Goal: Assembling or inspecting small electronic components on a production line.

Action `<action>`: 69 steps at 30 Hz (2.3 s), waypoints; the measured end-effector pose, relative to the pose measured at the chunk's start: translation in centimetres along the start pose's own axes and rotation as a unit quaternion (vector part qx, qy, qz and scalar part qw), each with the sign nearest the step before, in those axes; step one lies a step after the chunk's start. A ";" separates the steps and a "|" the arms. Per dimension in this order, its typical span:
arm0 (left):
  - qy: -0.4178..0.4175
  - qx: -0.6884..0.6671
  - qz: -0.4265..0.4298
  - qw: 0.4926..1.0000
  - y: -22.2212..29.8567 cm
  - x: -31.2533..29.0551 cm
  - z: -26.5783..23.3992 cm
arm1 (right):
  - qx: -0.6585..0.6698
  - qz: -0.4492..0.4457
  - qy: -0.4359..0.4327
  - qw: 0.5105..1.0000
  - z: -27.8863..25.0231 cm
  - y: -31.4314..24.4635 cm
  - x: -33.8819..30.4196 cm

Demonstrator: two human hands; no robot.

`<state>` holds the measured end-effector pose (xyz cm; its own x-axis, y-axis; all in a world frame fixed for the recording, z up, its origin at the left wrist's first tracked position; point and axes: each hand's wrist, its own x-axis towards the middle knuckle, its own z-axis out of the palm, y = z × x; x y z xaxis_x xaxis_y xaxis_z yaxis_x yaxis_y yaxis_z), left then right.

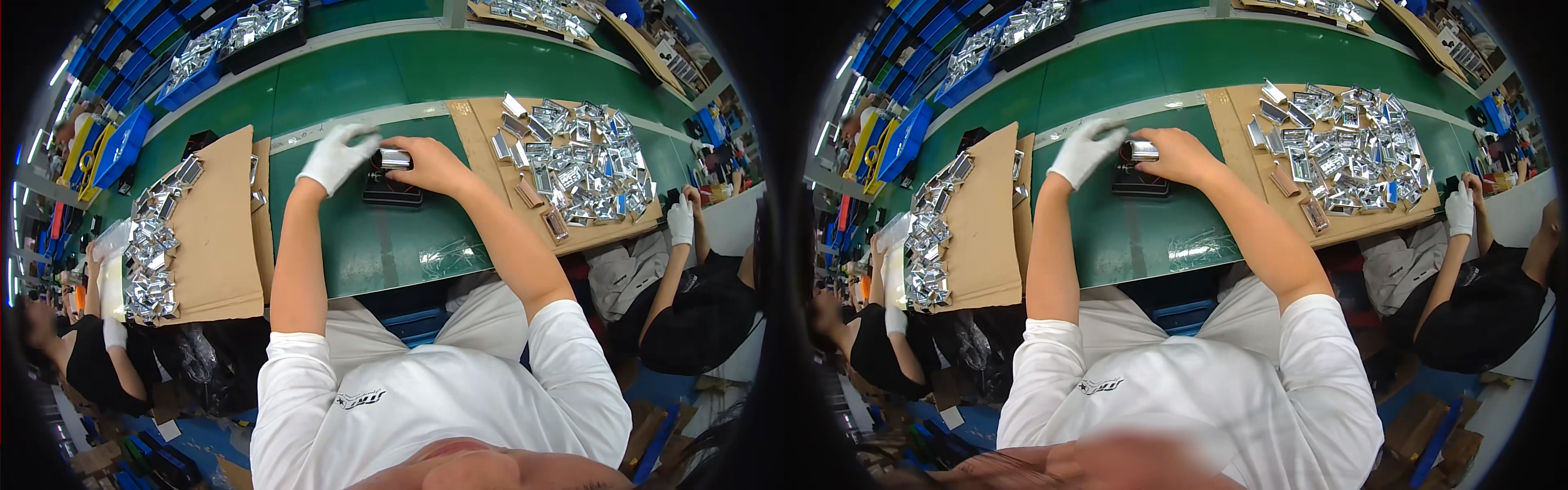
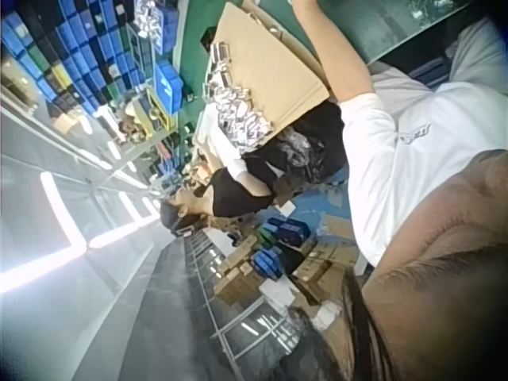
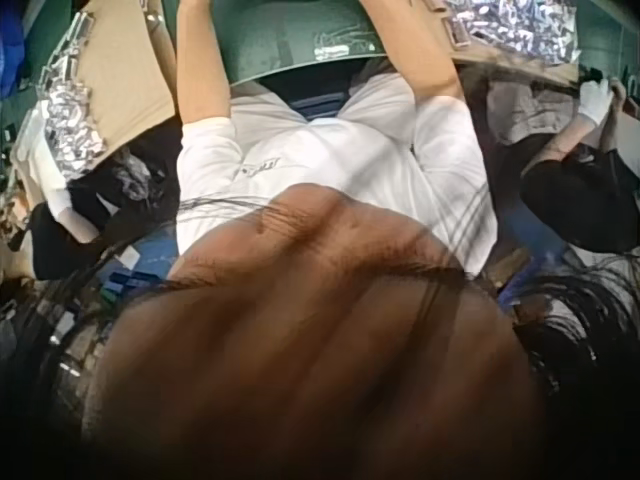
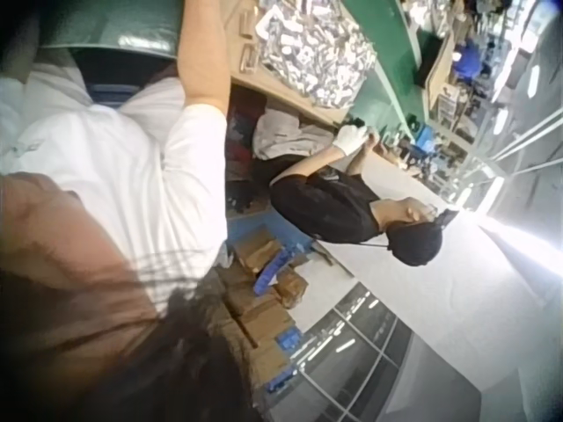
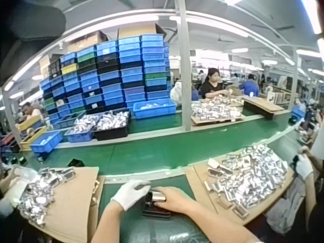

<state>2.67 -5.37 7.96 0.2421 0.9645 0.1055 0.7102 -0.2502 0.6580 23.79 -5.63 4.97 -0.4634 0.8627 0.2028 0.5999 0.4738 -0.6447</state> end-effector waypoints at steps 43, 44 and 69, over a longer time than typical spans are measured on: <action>0.047 0.421 0.068 0.903 4.6 -2.6 0.7 | -0.041 -0.016 0.055 0.998 0.1 -0.2 -0.2; 0.043 0.423 0.071 0.902 5.0 -2.7 0.7 | -0.041 -0.016 0.055 0.997 0.1 -0.1 -0.2; -0.064 0.155 -0.069 0.983 5.0 -3.2 1.4 | -0.044 -0.014 0.063 0.997 0.6 0.3 -0.2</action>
<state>6.38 -9.83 9.86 0.1964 0.9775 -0.0768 0.9049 -0.1505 0.3981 23.71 -5.73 4.30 -0.3990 0.8615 0.3142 0.6459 0.5072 -0.5706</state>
